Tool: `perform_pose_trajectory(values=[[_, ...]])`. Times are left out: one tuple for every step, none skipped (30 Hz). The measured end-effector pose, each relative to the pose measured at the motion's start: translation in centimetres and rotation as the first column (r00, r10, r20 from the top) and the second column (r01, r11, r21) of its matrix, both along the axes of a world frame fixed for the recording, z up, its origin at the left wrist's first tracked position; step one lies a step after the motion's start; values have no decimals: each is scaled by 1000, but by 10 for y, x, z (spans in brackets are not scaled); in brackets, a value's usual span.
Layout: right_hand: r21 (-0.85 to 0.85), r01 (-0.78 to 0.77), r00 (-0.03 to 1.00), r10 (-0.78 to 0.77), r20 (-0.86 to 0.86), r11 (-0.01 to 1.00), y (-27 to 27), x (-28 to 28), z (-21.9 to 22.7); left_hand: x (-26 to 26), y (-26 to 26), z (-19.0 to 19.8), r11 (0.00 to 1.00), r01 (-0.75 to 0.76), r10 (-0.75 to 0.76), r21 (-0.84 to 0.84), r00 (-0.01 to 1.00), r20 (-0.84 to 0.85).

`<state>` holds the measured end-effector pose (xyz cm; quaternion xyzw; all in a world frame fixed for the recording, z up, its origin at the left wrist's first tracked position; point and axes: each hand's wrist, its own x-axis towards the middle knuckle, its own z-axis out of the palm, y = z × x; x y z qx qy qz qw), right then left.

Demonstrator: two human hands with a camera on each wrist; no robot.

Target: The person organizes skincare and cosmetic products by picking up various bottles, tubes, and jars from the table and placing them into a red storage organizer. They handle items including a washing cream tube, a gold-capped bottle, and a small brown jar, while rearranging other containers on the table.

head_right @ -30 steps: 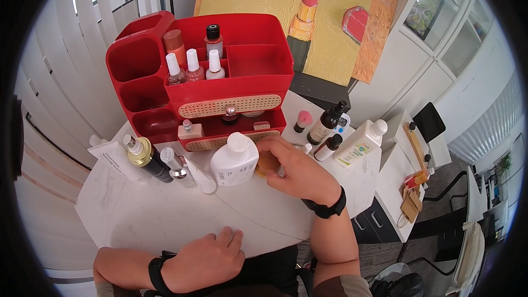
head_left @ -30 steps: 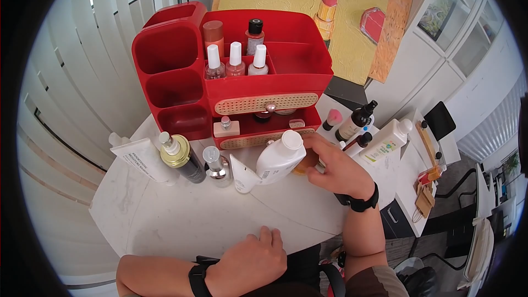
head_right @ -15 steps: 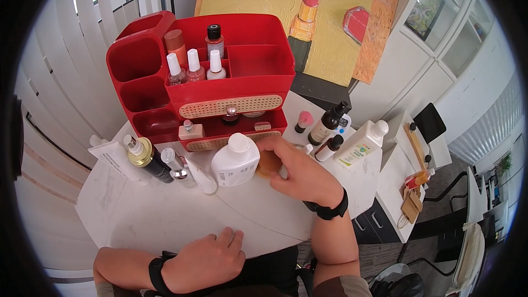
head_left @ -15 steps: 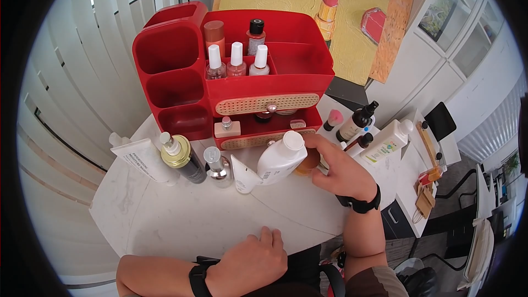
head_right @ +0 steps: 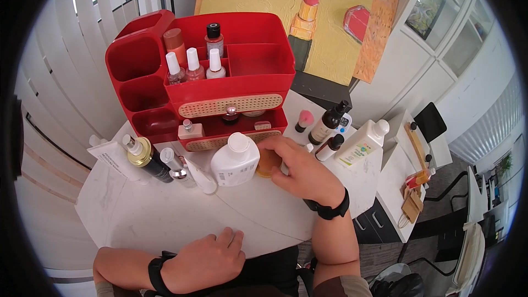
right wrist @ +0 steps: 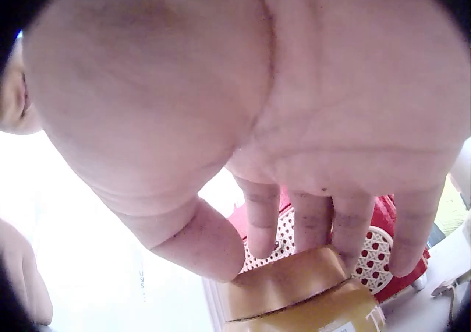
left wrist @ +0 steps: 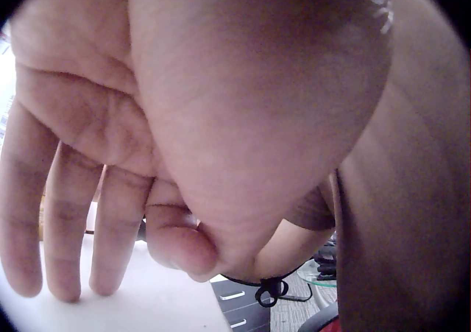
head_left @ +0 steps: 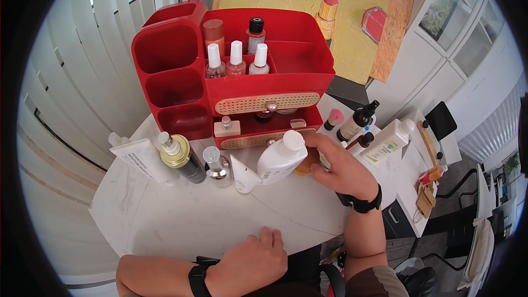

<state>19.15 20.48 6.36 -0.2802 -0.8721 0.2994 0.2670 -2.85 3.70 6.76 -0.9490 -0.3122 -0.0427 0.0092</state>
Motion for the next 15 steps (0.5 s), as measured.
perform_pose_trajectory(values=[[-13,18,999,-18,35,1000,0,1,0,0,0,0,1000,0,0,5,1000,0],[-13,18,999,-18,36,1000,-1,1,0,0,0,-1,1000,0,0,5,1000,0],[8,33,999,-33,35,999,-1,0,-1,0,0,-1,1000,0,0,4,1000,4],[29,48,998,-49,34,998,-1,0,-1,0,0,-1,1000,1,-1,3,1000,8],[29,48,998,-48,33,998,0,0,-2,0,0,-1,1000,1,-1,2,1000,7],[64,45,998,-47,37,997,0,0,-3,-1,0,-1,1000,1,-1,6,1000,12],[99,42,998,-46,40,994,1,0,-3,-1,0,-2,1000,2,-2,10,1000,16],[98,42,998,-46,40,994,0,-1,-1,0,0,-2,1000,2,-2,10,1000,16],[29,40,999,-41,34,999,-1,-2,2,0,0,-2,1000,2,-2,10,1000,15],[-41,38,999,-37,27,998,-2,-2,3,0,0,-2,1000,2,-2,11,1000,14],[-41,37,999,-36,28,998,-1,-1,1,0,0,-1,1000,1,-2,11,1000,15],[-61,32,999,-30,37,998,0,0,-1,0,-1,-1,1000,1,-1,12,1000,7],[-81,27,999,-23,47,996,1,1,-3,0,-1,-1,1000,0,0,14,1000,-1],[-82,27,999,-23,47,996,1,1,-3,0,-1,-1,1000,0,0,13,1000,-1],[-61,29,998,-25,54,998,1,1,-3,0,-1,-1,1000,1,-1,15,1000,0]])
